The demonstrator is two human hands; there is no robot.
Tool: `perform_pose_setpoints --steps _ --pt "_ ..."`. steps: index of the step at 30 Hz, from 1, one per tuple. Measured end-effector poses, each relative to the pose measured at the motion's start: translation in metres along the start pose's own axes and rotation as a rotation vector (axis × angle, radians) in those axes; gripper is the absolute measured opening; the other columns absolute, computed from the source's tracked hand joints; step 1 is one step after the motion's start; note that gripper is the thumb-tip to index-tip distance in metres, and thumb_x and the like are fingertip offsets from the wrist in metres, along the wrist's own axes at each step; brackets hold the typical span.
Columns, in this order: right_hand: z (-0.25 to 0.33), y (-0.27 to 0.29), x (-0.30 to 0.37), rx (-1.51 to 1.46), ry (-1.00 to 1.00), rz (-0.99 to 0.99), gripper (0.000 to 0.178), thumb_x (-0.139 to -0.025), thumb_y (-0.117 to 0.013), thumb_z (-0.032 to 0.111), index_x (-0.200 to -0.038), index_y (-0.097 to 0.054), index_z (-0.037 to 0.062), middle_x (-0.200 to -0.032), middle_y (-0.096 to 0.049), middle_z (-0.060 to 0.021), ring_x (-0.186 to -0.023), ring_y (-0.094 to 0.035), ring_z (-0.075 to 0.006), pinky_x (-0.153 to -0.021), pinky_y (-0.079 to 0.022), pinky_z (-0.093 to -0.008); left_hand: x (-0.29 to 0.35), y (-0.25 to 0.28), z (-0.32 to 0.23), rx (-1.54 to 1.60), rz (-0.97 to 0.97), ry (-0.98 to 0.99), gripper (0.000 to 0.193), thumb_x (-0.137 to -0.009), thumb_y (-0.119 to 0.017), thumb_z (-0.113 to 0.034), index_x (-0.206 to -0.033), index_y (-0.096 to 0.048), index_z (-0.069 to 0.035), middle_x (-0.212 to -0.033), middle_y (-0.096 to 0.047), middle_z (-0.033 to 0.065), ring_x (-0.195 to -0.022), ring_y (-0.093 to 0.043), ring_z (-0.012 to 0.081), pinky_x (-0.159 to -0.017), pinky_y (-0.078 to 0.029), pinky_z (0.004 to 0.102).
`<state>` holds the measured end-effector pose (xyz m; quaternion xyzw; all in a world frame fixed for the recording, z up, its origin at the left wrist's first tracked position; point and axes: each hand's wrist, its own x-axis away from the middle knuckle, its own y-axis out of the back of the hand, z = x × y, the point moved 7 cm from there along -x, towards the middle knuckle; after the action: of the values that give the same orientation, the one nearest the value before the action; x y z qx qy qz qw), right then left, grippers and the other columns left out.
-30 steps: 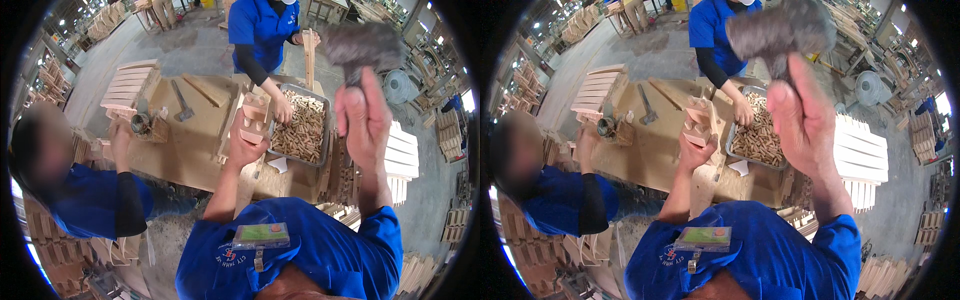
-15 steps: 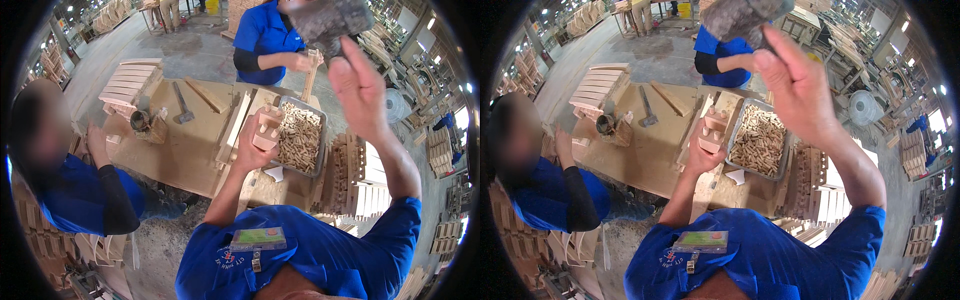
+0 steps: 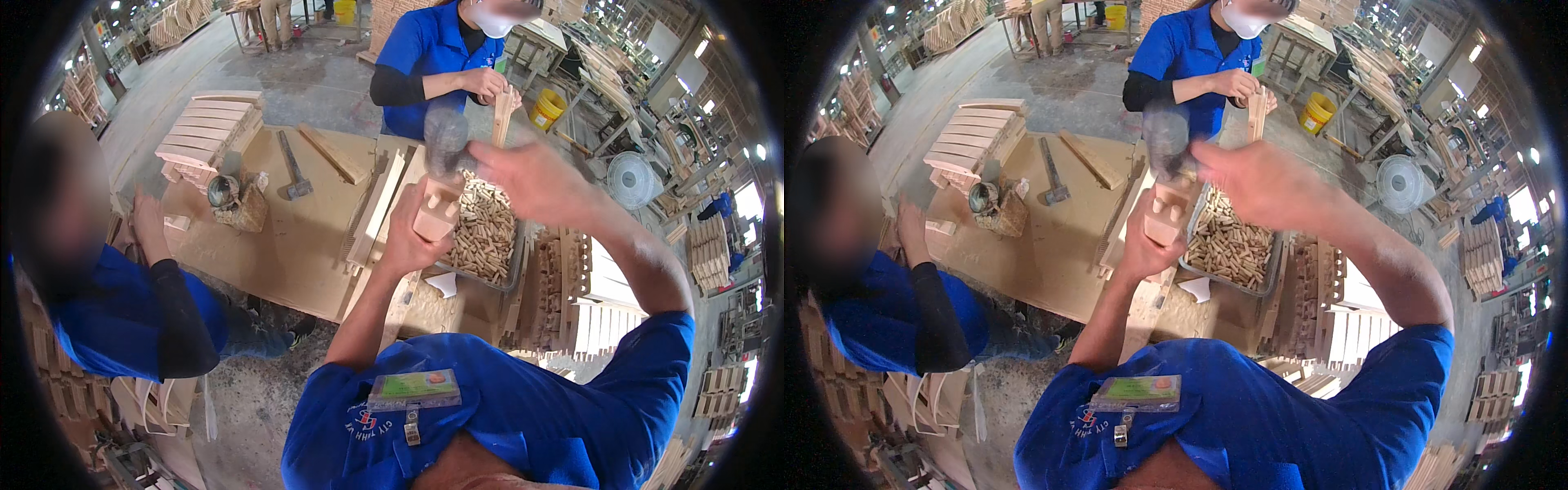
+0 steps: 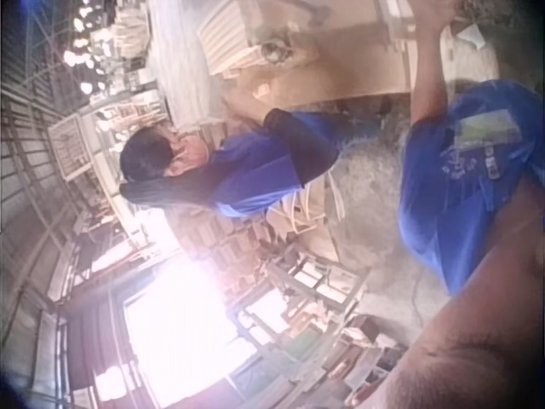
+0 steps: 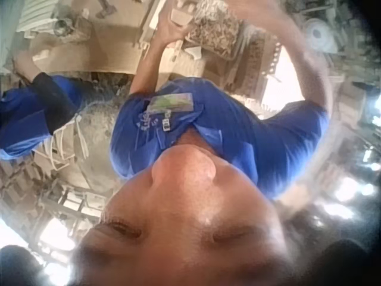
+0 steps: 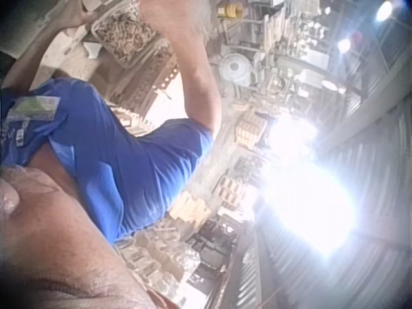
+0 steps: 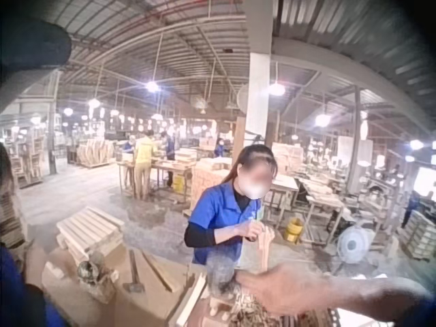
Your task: The person assembles wooden furniture components by inserting cylindrical wooden dowels into pre-drilled holes in rectangular wooden blocks. Using a hammer, the person taps the dowels to secure them, then stacks the finished pieces on a pile to the right. The process is repeated continuously with new blocks and dowels.
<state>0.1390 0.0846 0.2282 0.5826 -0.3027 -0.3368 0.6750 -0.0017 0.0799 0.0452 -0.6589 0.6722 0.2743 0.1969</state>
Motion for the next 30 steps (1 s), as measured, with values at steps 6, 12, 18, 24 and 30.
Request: perform_pose_setpoints --steps 6,12,18,24,30 --pt "-0.003 0.036 0.033 -0.178 0.158 -0.425 0.037 -0.107 -0.060 0.023 -0.133 -0.060 -0.0036 -0.090 -0.073 -0.0223 -0.078 -0.074 -0.0347 -0.064 -0.051 -0.0481 0.002 0.005 -0.003 -0.064 -0.033 0.003 0.093 -0.064 -0.077 -0.011 -0.152 -0.045 -0.003 -0.114 -0.060 0.0180 -0.104 -0.062 0.0372 -0.093 -0.052 0.0463" --pt "-0.008 0.021 0.073 -0.452 0.096 -0.463 0.030 -0.108 -0.058 0.017 -0.125 -0.062 -0.0068 -0.087 -0.071 -0.0228 -0.077 -0.073 -0.0312 -0.064 -0.052 -0.0417 0.005 0.004 -0.003 0.045 -0.034 0.043 0.094 -0.065 -0.077 -0.011 -0.153 -0.044 -0.004 -0.117 -0.060 0.0196 -0.106 -0.061 0.0390 -0.094 -0.051 0.0469" --pt "0.012 0.005 0.072 -0.224 0.166 -0.200 0.027 -0.107 -0.061 0.013 -0.125 -0.062 -0.0069 -0.080 -0.070 -0.0186 -0.069 -0.070 -0.0285 -0.063 -0.052 -0.0361 0.006 0.002 -0.006 -0.068 -0.029 -0.100 0.099 -0.065 -0.080 -0.011 -0.156 -0.041 -0.004 -0.116 -0.059 0.0194 -0.107 -0.061 0.0380 -0.095 -0.051 0.0465" --pt "-0.005 0.028 0.087 -0.676 0.186 -0.533 0.026 -0.109 -0.057 0.014 -0.125 -0.063 -0.0055 -0.077 -0.066 -0.0065 -0.062 -0.061 -0.0146 -0.060 -0.050 -0.0308 0.009 0.002 0.006 0.037 -0.015 0.035 0.100 -0.066 -0.080 -0.013 -0.157 -0.040 -0.005 -0.118 -0.059 0.0199 -0.107 -0.060 0.0405 -0.096 -0.050 0.0471" --pt "0.016 -0.008 0.064 -0.324 0.076 -0.074 0.030 -0.105 -0.064 0.011 -0.132 -0.067 -0.0024 -0.088 -0.073 -0.0237 -0.071 -0.071 -0.0197 -0.063 -0.056 -0.0397 0.006 0.002 -0.004 -0.099 -0.024 -0.048 0.097 -0.066 -0.079 -0.014 -0.155 -0.041 -0.003 -0.121 -0.058 0.0199 -0.110 -0.061 0.0387 -0.096 -0.051 0.0465"
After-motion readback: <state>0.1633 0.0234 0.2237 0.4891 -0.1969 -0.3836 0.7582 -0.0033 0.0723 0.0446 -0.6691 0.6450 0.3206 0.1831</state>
